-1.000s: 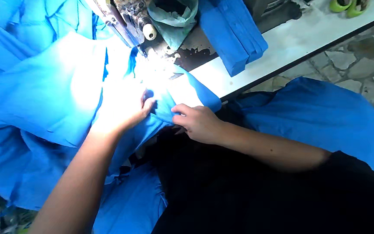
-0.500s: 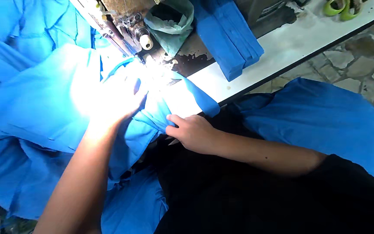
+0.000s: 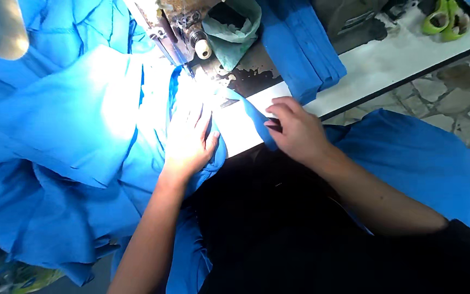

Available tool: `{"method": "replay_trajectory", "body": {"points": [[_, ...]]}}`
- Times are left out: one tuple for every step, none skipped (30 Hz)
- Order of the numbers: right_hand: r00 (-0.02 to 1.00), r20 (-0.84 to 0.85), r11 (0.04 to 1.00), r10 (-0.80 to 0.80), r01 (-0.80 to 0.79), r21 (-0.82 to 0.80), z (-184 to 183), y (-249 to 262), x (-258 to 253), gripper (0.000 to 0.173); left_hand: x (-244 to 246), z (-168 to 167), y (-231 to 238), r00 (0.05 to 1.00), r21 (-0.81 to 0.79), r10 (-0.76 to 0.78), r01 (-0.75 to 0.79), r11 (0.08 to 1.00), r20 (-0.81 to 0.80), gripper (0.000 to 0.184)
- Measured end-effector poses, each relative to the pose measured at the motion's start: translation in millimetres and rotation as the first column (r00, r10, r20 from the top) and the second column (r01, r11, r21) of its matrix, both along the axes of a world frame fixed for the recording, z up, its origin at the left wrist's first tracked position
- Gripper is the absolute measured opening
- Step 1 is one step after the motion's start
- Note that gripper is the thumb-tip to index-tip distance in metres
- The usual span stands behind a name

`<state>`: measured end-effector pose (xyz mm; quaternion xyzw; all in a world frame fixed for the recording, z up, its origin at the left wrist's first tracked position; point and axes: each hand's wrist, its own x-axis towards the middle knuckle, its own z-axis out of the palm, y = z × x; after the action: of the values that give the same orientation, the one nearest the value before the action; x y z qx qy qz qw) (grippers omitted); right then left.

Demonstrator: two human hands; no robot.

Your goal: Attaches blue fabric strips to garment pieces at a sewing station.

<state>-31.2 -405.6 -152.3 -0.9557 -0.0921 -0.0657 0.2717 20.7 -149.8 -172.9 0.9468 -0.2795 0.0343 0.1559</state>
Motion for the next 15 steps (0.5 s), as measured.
{"method": "replay_trajectory", "body": {"points": [[0.997, -0.065, 0.998, -0.046, 0.044, -0.038, 1.3, -3.9, 2.5, 0.030, 0.4, 0.8, -1.0, 1.000, 0.005, 0.005, -0.005, 1.000, -0.008, 0.060], [0.992, -0.108, 0.996, -0.064, 0.057, -0.065, 0.9, -5.1, 3.9, 0.029, 0.8, 1.7, -1.6, 1.000, 0.013, 0.008, -0.008, 1.000, -0.009, 0.060], [0.992, -0.110, 0.996, -0.061, 0.053, -0.075, -0.7, -4.5, 4.2, 0.022, 1.0, 2.8, -1.9, 1.000, 0.021, 0.011, -0.010, 1.000, -0.025, 0.061], [0.994, -0.097, 0.996, -0.046, 0.039, -0.074, -1.9, -2.9, 4.0, 0.015, 0.9, 3.5, -2.1, 0.999, 0.026, 0.011, -0.010, 1.000, -0.039, 0.061], [0.996, -0.087, 0.998, -0.027, 0.022, -0.062, -1.4, -0.6, 3.1, 0.012, 0.4, 4.2, -2.2, 0.999, 0.028, 0.012, -0.011, 1.000, -0.052, 0.061], [0.998, -0.068, 0.999, -0.008, 0.006, -0.032, 0.6, 2.4, 1.7, 0.012, 0.0, 4.4, -2.0, 0.998, 0.018, 0.014, -0.013, 1.000, -0.055, 0.061], [1.000, -0.025, 1.000, 0.014, -0.013, 0.018, 3.5, 5.9, -0.8, 0.012, -0.2, 3.1, -1.3, 0.999, -0.011, 0.016, -0.017, 1.000, -0.030, 0.060], [0.998, 0.039, 0.996, 0.041, -0.044, 0.081, 6.8, 10.3, -4.9, 0.012, -1.2, 1.8, -0.1, 1.000, -0.051, 0.023, -0.024, 0.998, -0.016, 0.058], [0.992, 0.098, 0.984, 0.077, -0.091, 0.150, 10.5, 15.6, -9.9, 0.011, -3.0, 1.5, 1.0, 0.999, -0.106, 0.037, -0.038, 0.994, -0.012, 0.054], [0.982, 0.142, 0.963, 0.124, -0.153, 0.221, 14.1, 21.7, -15.2, 0.011, -4.2, 1.6, 2.2, 0.998, -0.174, 0.058, -0.057, 0.983, -0.002, 0.049], [0.971, 0.161, 0.929, 0.175, -0.217, 0.300, 17.8, 28.5, -20.5, 0.012, -4.3, 2.2, 2.8, 0.996, -0.242, 0.085, -0.077, 0.967, 0.022, 0.043], [0.960, 0.159, 0.885, 0.230, -0.274, 0.377, 22.0, 35.5, -25.4, 0.015, -2.9, 4.9, 2.8, 0.993, -0.288, 0.117, -0.102, 0.952, 0.033, 0.040], [0.946, 0.146, 0.838, 0.290, -0.325, 0.439, 26.7, 42.1, -29.4, 0.017, -0.3, 9.7, 2.3, 0.989, -0.311, 0.144, -0.127, 0.942, 0.033, 0.038], [0.928, 0.125, 0.793, 0.351, -0.366, 0.487, 31.1, 47.9, -33.2, 0.019, 2.9, 15.3, 2.0, 0.988, -0.306, 0.153, -0.135, 0.942, 0.036, 0.038], [0.909, 0.114, 0.758, 0.402, -0.400, 0.515, 34.3, 53.3, -36.4, 0.018, 5.8, 21.7, 1.3, 0.988, -0.276, 0.153, -0.139, 0.951, 0.030, 0.038]]}}
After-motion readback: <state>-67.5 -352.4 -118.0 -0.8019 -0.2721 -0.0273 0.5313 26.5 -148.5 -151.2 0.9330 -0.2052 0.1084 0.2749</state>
